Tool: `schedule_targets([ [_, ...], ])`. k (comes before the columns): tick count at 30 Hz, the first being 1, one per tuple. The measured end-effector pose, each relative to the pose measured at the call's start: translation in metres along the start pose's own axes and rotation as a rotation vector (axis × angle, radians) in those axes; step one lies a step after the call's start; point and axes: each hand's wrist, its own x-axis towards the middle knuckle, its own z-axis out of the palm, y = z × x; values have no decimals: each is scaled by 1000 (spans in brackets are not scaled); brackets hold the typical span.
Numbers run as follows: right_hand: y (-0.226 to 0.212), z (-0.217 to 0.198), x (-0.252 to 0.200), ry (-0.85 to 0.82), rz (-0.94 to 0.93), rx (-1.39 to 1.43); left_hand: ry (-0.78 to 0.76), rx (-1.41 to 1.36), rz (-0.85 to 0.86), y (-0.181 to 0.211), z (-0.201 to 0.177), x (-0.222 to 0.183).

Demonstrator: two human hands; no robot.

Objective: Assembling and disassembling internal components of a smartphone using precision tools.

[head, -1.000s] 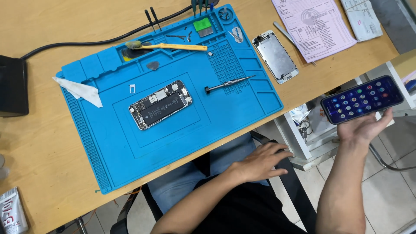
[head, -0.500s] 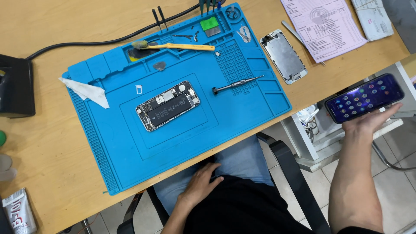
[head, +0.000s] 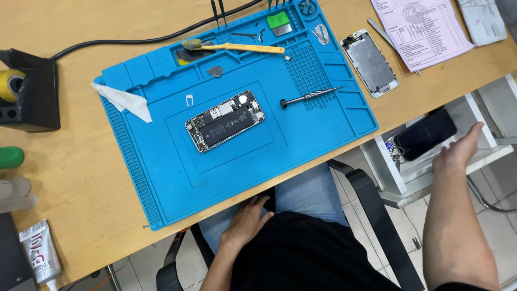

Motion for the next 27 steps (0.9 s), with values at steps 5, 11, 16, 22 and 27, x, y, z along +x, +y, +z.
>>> schedule_targets([
  [5,26,-83,31,-84,-1092,-185,10,-95,-26,-7,-3,-1],
  [11,47,-72,-3,-593,-453,275,49,10,42,10,-16,-16],
  [16,49,-24,22,-546,-448,415,42,49,211,64,-57,-48],
  [22,36,24,28,-351,-253,114,677,103,672,92,-116,-86],
  [27,52,21,93,-699,-362,215,992,344,226,66,-179,-86],
])
